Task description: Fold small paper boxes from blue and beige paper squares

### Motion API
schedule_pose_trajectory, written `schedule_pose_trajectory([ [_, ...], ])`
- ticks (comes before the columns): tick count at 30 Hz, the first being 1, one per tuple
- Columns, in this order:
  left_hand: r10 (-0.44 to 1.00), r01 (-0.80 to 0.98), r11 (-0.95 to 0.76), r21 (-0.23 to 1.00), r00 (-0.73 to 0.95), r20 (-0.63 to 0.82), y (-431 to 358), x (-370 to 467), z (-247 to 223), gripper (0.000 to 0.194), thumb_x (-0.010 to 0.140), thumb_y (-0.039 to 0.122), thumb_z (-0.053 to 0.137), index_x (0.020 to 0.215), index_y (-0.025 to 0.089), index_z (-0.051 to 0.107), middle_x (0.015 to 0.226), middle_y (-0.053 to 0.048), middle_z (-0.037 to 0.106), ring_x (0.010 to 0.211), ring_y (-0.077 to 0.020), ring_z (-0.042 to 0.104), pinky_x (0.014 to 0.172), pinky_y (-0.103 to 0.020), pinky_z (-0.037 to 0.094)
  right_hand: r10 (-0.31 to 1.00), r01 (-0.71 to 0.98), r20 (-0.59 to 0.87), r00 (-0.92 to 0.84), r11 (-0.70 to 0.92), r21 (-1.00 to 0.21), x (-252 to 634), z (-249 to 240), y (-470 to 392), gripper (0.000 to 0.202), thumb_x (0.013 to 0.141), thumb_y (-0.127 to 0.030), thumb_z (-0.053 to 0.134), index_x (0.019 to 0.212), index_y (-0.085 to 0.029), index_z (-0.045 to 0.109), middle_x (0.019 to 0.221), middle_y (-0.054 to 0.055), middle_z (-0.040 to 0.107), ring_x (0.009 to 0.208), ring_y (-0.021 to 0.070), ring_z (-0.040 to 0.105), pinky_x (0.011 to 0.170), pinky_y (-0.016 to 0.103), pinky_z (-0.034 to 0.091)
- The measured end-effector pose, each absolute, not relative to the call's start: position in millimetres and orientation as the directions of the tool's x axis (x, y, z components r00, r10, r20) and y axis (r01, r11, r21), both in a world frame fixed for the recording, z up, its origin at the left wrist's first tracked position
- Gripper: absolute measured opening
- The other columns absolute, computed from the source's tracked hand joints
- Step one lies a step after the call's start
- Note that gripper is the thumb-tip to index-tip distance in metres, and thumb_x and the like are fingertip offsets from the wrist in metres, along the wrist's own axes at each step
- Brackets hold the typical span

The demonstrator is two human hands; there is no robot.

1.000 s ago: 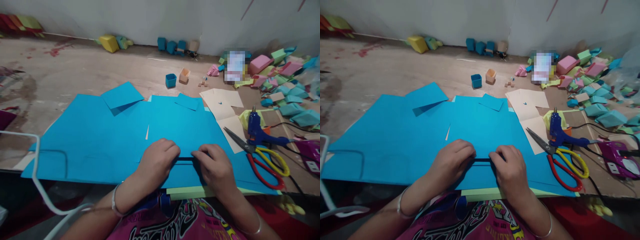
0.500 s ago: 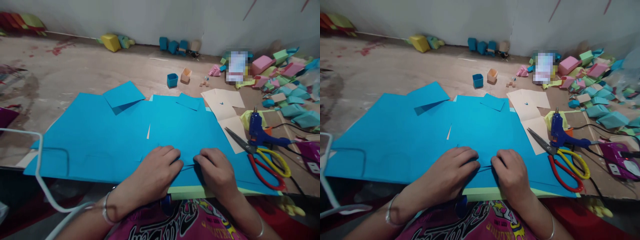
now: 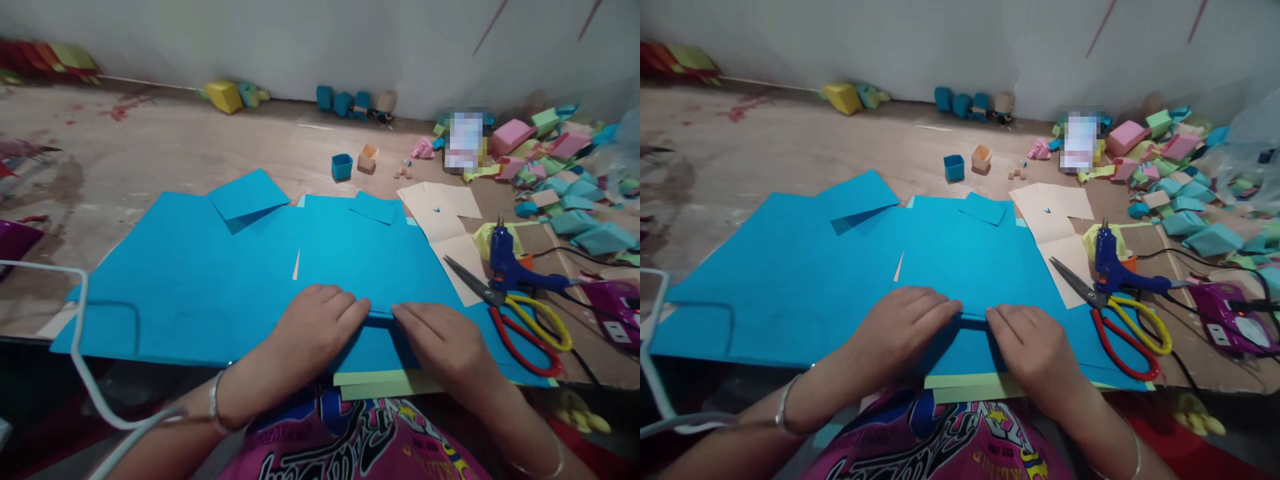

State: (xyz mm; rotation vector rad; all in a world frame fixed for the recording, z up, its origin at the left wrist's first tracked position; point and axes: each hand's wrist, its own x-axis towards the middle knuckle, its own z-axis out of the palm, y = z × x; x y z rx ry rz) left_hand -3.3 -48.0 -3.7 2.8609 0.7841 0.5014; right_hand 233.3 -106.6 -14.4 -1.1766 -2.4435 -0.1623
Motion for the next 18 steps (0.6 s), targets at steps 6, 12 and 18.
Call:
schedule_pose_trajectory([
  [6, 0.927, 0.309, -0.319, 0.896, 0.299, 0.226, -9, 10, 40, 0.045, 0.090, 0.034, 0.062, 0.129, 0.017, 0.049, 0.115, -0.012, 0.067, 0.103, -0.0218, 0.064, 0.085, -0.036, 0.053, 0.695, 0.896, 0.604, -0.389, 0.437, 0.074, 233, 42, -64, 0.011, 0.089, -0.016, 0.058, 0.096, -0.015, 0.067, 0.086, 0.007, 0.071, 0.077, 0.0186, 0.065, 0.067, 0.032, 0.045],
  [12, 0.892, -0.276, 0.315, 0.908, 0.413, -0.183, -5, 48, 41, 0.035, 0.093, 0.045, 0.053, 0.109, 0.014, 0.055, 0.111, -0.014, 0.066, 0.105, -0.0220, 0.063, 0.087, -0.036, 0.053, 0.544, 0.878, 0.696, -0.468, 0.378, 0.295, 193, 34, -29, 0.015, 0.093, -0.015, 0.051, 0.096, -0.015, 0.066, 0.074, 0.008, 0.067, 0.067, 0.0187, 0.056, 0.057, 0.034, 0.034],
  [18, 0.921, -0.160, 0.316, 0.935, 0.290, -0.261, 10, 49, 14, 0.023, 0.090, 0.024, 0.053, 0.113, 0.017, 0.052, 0.090, -0.005, 0.065, 0.082, -0.0149, 0.063, 0.082, -0.032, 0.051, 0.517, 0.782, 0.678, -0.523, 0.607, 0.141, 181, -7, -23, 0.017, 0.092, -0.013, 0.054, 0.104, -0.009, 0.065, 0.097, 0.015, 0.070, 0.085, 0.0211, 0.062, 0.067, 0.034, 0.044],
])
